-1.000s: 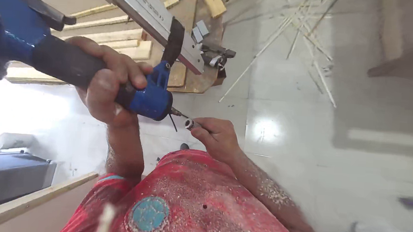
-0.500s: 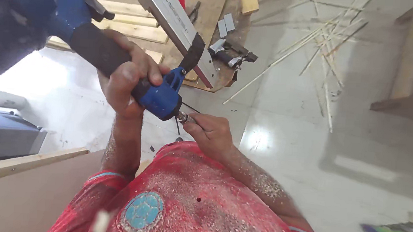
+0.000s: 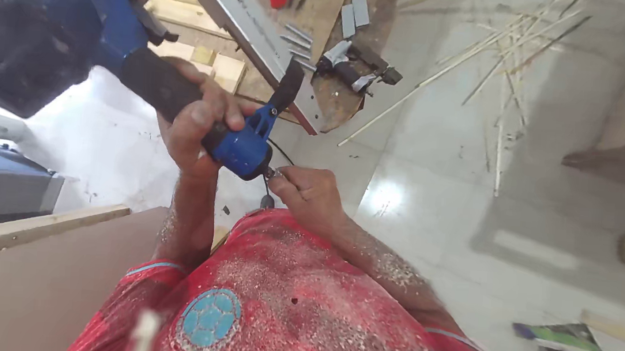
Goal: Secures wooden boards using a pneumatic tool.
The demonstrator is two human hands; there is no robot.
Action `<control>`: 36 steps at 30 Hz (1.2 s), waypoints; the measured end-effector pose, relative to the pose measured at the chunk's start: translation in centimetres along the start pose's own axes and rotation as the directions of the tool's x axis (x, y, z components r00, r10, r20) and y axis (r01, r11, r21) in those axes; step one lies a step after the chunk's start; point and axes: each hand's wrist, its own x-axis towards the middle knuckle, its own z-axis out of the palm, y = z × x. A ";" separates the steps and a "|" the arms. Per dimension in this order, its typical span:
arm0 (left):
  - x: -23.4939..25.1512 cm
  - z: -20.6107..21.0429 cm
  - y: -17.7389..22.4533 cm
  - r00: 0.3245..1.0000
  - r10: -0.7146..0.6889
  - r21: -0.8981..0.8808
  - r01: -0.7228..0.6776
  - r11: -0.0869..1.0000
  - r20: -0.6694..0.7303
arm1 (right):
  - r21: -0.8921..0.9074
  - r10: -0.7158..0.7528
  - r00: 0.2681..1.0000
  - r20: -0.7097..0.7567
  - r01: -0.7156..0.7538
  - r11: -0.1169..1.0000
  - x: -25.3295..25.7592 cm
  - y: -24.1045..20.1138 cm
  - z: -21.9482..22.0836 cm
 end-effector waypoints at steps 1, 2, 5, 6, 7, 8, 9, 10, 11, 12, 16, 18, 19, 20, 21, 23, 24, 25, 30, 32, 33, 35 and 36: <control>0.1 -0.1 -0.1 1.000 -0.010 0.019 0.010 1.000 0.001 | -0.072 -0.039 0.999 -0.023 0.038 0.997 0.2 0.2 0.1; 0.1 -0.3 -0.3 1.000 -0.017 0.032 0.017 0.999 -0.003 | -0.114 -0.063 0.998 -0.013 0.061 0.992 0.5 0.6 0.2; -0.3 -0.6 -0.7 0.997 -0.071 0.117 0.075 0.990 -0.042 | -0.111 -0.019 0.975 0.222 0.044 0.993 1.7 2.4 -1.1; -0.6 -0.7 -1.2 0.994 -0.080 0.168 0.090 0.982 -0.068 | -0.186 0.048 0.947 0.316 0.012 0.983 2.1 2.4 -2.1; -1.0 -0.7 -1.9 0.991 -0.087 0.228 0.109 0.968 -0.103 | -0.297 0.158 0.914 0.373 -0.043 0.954 2.5 1.8 -3.3; -1.5 -0.5 -2.8 0.986 -0.085 0.295 0.125 0.947 -0.147 | -0.402 0.273 0.889 0.367 -0.113 0.909 2.7 0.5 -4.4; -1.9 -0.3 -3.6 0.979 -0.080 0.373 0.146 0.916 -0.187 | -0.458 0.332 0.894 0.301 -0.170 0.872 2.8 -0.7 -5.4; -2.1 0.0 -4.6 0.973 -0.074 0.470 0.171 0.866 -0.216 | -0.454 0.287 0.938 0.196 -0.173 0.874 3.1 -1.5 -6.1; -2.2 0.3 -5.2 0.969 -0.087 0.592 0.211 0.778 -0.231 | -0.408 0.207 0.973 0.105 -0.148 0.901 3.6 -2.1 -6.3; -2.4 0.7 -5.4 0.960 -0.145 0.706 0.274 0.653 -0.238 | -0.349 0.170 0.984 0.058 -0.140 0.927 4.4 -2.7 -5.9; -2.2 2.5 -6.3 0.874 -0.423 0.898 0.366 0.246 -0.240 | -0.223 0.365 0.927 0.088 -0.339 0.914 10.7 -1.9 -3.4; -1.6 2.8 -7.4 0.791 -0.545 0.892 0.422 0.158 -0.278 | -0.058 0.353 0.929 0.111 -0.348 0.936 13.1 0.6 -3.4; -1.2 2.6 -7.9 0.735 -0.610 0.886 0.450 0.111 -0.297 | 0.031 0.350 0.929 0.122 -0.356 0.934 13.7 1.6 -3.5; -0.6 2.1 -8.4 0.691 -0.653 0.879 0.470 0.080 -0.310 | 0.117 0.360 0.924 0.132 -0.375 0.919 14.3 2.4 -3.4; -0.2 1.5 -8.7 0.667 -0.678 0.881 0.470 0.060 -0.310 | 0.181 0.388 0.914 0.120 -0.405 0.896 14.6 3.0 -3.2; 1.0 0.2 -8.6 0.644 -0.724 0.901 0.428 0.071 -0.248 | 0.281 0.427 0.899 0.094 -0.436 0.855 15.2 3.6 -2.8; 1.8 -0.7 -8.0 0.631 -0.756 0.915 0.389 0.111 -0.177 | 0.316 0.421 0.903 0.084 -0.425 0.848 15.7 3.8 -2.7; 2.6 -1.7 -7.0 0.608 -0.790 0.927 0.335 0.170 -0.075 | 0.336 0.398 0.914 0.083 -0.401 0.852 16.0 4.0 -2.8; 1.6 -10.2 -2.6 0.596 -0.626 0.828 -0.123 0.547 0.502 | 0.054 0.450 0.892 0.043 -0.452 0.891 16.4 4.2 -4.0; 0.4 -15.1 -2.3 0.566 -0.670 0.831 -0.047 0.555 0.480 | -0.151 0.511 0.859 -0.031 -0.510 0.847 14.8 5.2 -3.6; 0.0 -17.8 -2.5 0.545 -0.726 0.863 0.009 0.506 0.420 | -0.261 0.544 0.837 -0.062 -0.540 0.800 13.8 6.0 -3.0; -0.1 -23.1 -3.1 0.492 -0.832 0.930 0.110 0.350 0.255 | -0.416 0.661 0.741 -0.116 -0.641 0.646 12.0 7.2 -1.2; 0.3 -25.6 -3.5 0.471 -0.864 0.951 0.147 0.273 0.175 | -0.433 0.713 0.688 -0.135 -0.688 0.582 11.5 7.8 -0.1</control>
